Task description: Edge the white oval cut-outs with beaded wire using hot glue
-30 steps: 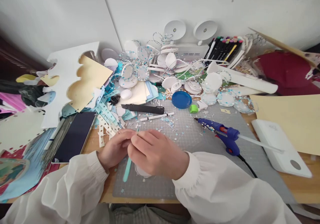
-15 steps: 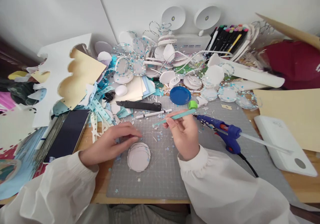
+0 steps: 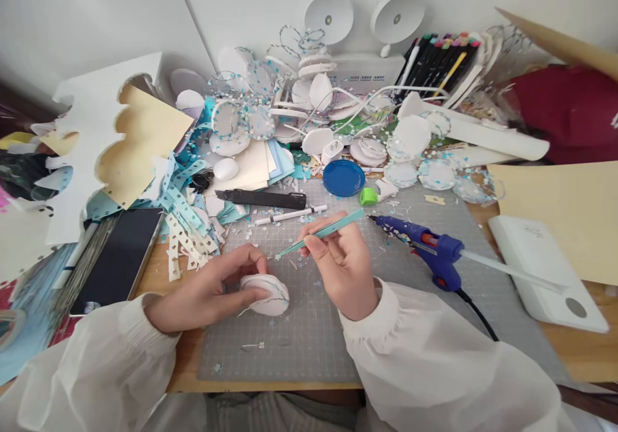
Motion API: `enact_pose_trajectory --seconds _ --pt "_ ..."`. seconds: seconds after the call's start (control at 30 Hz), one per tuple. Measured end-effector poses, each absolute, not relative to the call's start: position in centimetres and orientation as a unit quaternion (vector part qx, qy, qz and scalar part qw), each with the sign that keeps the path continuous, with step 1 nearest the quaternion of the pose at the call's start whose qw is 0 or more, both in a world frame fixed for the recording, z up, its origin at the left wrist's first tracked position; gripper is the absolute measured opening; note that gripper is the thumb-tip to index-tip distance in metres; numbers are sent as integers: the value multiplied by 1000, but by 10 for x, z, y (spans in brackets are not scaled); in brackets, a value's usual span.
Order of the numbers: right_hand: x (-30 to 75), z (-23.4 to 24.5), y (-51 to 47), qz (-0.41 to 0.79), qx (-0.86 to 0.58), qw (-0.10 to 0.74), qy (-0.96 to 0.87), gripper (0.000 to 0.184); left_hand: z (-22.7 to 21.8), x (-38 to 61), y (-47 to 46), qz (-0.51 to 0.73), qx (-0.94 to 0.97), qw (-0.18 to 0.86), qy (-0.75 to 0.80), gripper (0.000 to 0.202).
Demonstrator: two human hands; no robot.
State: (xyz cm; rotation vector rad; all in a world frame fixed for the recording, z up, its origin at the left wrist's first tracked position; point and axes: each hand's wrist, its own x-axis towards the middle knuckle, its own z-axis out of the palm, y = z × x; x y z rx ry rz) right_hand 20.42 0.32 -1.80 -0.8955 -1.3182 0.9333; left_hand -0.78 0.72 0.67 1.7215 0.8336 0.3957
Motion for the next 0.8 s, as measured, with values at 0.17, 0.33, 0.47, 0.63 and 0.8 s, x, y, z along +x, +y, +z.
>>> enact_pose_trajectory --seconds 0.17,0.33,0.47,0.63,0.8 --pt "202 -13 -3 415 -365 587 -591 6 1 -3 2 212 681 591 376 18" --pt "199 -11 -7 413 -357 567 -617 4 -2 -2 2 232 660 602 384 19" --pt "199 -10 -8 401 -361 552 -636 4 -2 -1 2 238 662 599 383 20" --pt "200 -11 -8 391 -360 542 -651 6 -2 -1 3 249 661 594 385 20" --pt "200 -11 -9 383 -359 537 -660 9 -2 -1 3 254 663 590 384 20"
